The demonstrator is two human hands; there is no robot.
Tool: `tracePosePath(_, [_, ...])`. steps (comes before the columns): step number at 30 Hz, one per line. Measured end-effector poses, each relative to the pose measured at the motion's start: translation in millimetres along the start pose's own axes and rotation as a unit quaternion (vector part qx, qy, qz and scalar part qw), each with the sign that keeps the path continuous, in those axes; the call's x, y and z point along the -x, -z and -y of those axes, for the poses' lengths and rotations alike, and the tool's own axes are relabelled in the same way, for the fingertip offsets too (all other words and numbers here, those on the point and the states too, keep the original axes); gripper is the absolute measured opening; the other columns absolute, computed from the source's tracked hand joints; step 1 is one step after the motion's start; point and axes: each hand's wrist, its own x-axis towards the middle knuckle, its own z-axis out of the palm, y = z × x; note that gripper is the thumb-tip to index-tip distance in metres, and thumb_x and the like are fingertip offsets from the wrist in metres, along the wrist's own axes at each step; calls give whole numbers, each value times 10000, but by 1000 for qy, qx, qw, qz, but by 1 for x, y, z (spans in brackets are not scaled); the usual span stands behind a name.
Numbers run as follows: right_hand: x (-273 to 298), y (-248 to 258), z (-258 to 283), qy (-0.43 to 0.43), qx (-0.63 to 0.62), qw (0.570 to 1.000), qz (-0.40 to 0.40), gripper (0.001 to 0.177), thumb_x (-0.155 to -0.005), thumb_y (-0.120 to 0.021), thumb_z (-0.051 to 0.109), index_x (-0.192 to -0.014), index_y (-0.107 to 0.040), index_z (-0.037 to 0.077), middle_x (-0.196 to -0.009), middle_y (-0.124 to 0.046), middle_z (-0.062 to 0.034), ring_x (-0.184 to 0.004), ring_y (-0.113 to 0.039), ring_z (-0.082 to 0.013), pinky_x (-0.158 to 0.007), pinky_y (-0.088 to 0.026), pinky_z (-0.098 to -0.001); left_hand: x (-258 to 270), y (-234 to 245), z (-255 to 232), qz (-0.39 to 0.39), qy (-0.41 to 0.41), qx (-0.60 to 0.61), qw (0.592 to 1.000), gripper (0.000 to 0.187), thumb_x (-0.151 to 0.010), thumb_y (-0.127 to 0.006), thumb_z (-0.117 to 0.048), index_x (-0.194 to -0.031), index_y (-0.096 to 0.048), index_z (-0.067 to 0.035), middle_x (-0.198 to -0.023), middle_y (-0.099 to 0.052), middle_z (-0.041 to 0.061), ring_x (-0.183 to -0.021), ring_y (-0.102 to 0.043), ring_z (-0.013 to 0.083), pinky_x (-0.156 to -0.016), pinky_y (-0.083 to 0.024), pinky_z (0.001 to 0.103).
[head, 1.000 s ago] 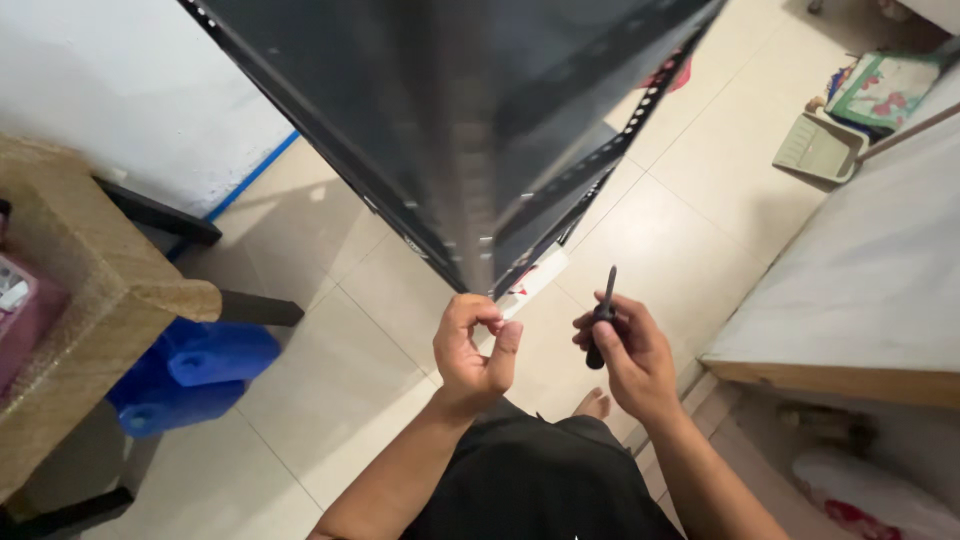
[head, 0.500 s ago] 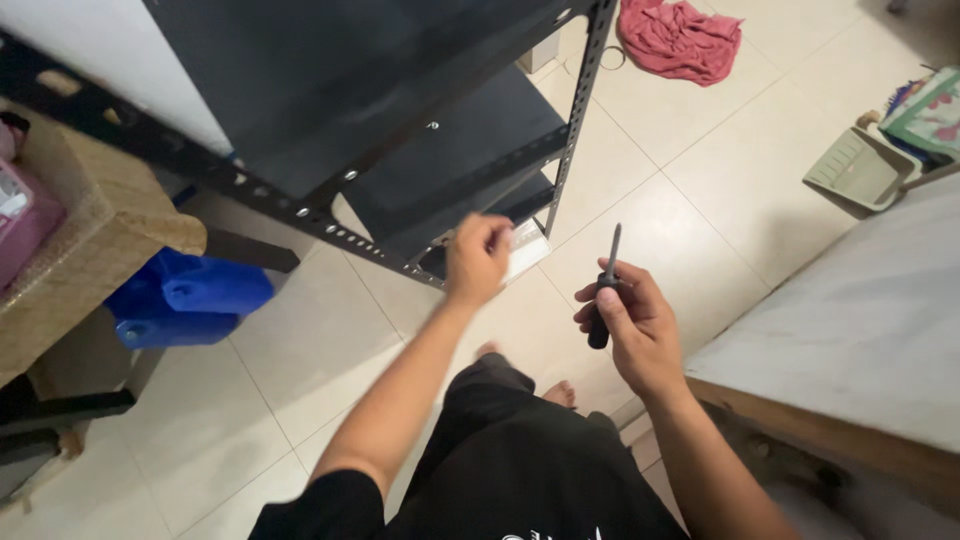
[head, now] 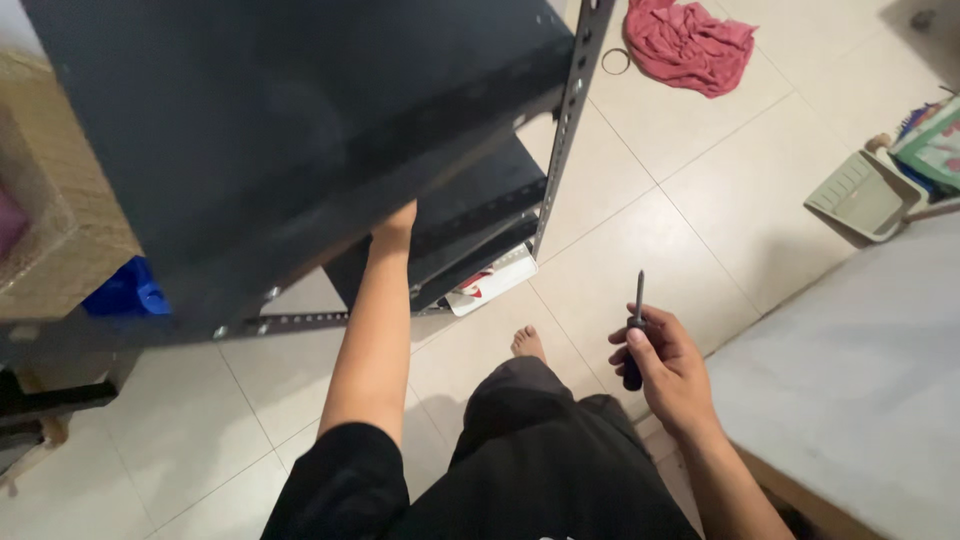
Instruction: The person assembles a black metal shelving unit by inserting bolts and tightening them with a screwdriver. They attach a shelf panel to the vertical frame and secure it with multiple fasteners.
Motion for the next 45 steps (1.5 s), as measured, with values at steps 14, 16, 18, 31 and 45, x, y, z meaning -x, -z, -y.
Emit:
tracePosePath(14, [-92,-15,39,-25,112,990,79,244,-953,-720,136,-1087,-615,-39,-683,-560,-74,-497,-482,-150,-448,-376,-301,-52,108,-161,272,435,326,794,103,-831,-813,-83,-903,-740,-69,-823,-761,108,-715,-704,232,-642,-572,357])
tracePosePath(16, [-99,-19,54,-33,81,990,107,181,-935,-666,147,-1060,-684,17,-678,-626,-22,-464,-505,-122,-416,-396,-274,-61,130,-215,297,319,413,800,69,-848,-818,-43,-886,-762,-60,-832,-757,72,-730,-707,152,-635,-566,269])
tracePosePath(18, [-109,-21,62,-45,-10,987,155,162,-953,-665,123,-1057,-695,3,-669,-598,-37,-495,-505,-111,-454,-406,-255,-72,143,-246,270,206,443,829,73,-861,-794,-27,-913,-744,-36,-896,-746,75,-803,-729,154,-689,-582,276])
tracePosePath(31, [-151,-13,36,-130,-150,952,234,80,-926,-700,43,-964,-667,-20,-705,-619,-66,-538,-500,-111,-480,-412,-258,-84,127,-225,425,161,436,777,244,-761,-879,-169,-942,-761,-56,-897,-747,42,-784,-736,183,-683,-593,275])
tracePosePath(45, [-124,-20,126,126,-37,974,184,64,-957,-682,25,-965,-702,-36,-661,-613,-28,-534,-508,-73,-469,-399,-229,-33,-12,-50,131,39,-54,989,319,-947,-676,-302,-1191,-767,-117,-1205,-714,180,-1074,-672,377,-958,-498,518])
